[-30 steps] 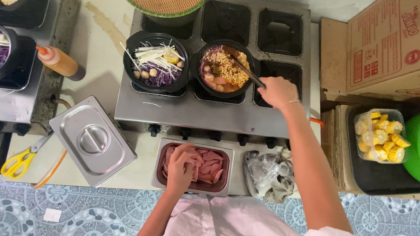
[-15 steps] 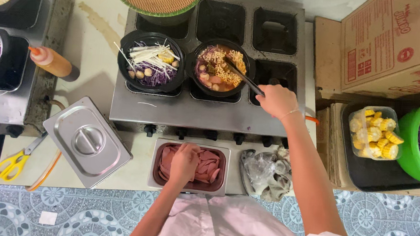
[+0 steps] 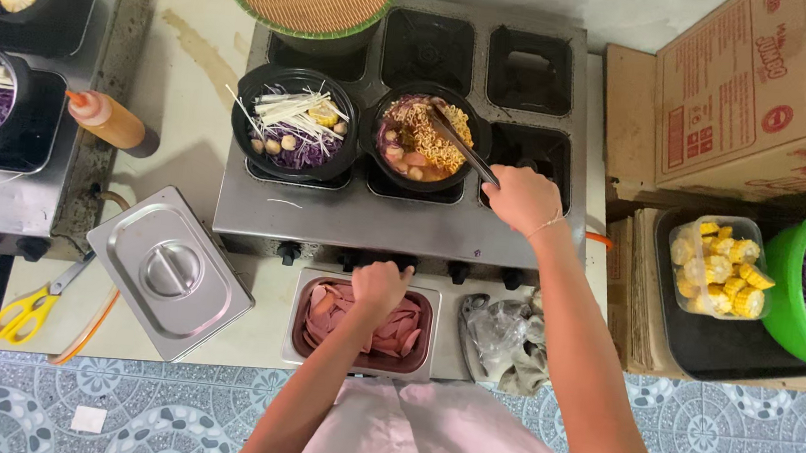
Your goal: The person chops green herbs on a wooden cutting board with a knife, then moves to a multi-burner stove and assembles a noodle soup bowl: they ladle hot broth into a paper bowl, add noodles with a skimmer, place vegetables and sliced sausage into the bowl, and finish with broth using a ladle.
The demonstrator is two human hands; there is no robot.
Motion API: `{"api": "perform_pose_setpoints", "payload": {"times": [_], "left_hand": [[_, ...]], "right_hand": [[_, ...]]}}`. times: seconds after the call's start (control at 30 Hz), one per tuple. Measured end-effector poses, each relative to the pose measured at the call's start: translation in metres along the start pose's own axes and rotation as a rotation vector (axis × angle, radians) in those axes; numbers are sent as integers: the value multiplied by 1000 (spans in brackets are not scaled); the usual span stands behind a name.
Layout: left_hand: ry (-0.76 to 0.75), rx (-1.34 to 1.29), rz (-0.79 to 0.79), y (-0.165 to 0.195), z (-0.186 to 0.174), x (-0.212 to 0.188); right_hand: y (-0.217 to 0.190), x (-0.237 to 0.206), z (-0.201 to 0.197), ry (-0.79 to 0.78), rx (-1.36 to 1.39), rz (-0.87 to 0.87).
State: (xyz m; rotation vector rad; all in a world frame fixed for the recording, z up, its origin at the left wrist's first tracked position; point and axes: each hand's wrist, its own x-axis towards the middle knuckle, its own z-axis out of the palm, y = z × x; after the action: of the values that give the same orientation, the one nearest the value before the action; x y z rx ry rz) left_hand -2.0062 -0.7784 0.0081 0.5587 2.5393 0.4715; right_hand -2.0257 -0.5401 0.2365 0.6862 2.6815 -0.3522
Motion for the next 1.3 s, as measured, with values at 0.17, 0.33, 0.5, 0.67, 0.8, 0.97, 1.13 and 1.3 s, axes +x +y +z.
{"api": "perform_pose_setpoints", "payload": {"times": [0.17, 0.33, 0.5, 0.67, 0.8, 0.97, 1.13, 1.3], "left_hand": [[137, 25, -4, 10, -1, -2], [252, -41, -51, 12, 5, -7], [441, -36, 94, 17, 19, -10], [400, -4, 139, 21, 19, -10], [432, -6, 242, 9, 0, -23], [528, -224, 307, -8, -27, -60], [502, -300, 276, -10, -40, -93], [515, -353, 301, -8, -46, -99]], "right_hand": [[-11, 11, 21, 96, -110, -99], [1, 13, 16, 77, -105, -55], [10, 12, 2, 167, -120, -55], [-9, 22, 0, -51, -26, 62], [-6, 10, -23, -76, 16, 101], [16, -13, -38, 62, -138, -51], [26, 2, -9, 129, -285, -121], [35, 33, 1, 298, -282, -154]]}}
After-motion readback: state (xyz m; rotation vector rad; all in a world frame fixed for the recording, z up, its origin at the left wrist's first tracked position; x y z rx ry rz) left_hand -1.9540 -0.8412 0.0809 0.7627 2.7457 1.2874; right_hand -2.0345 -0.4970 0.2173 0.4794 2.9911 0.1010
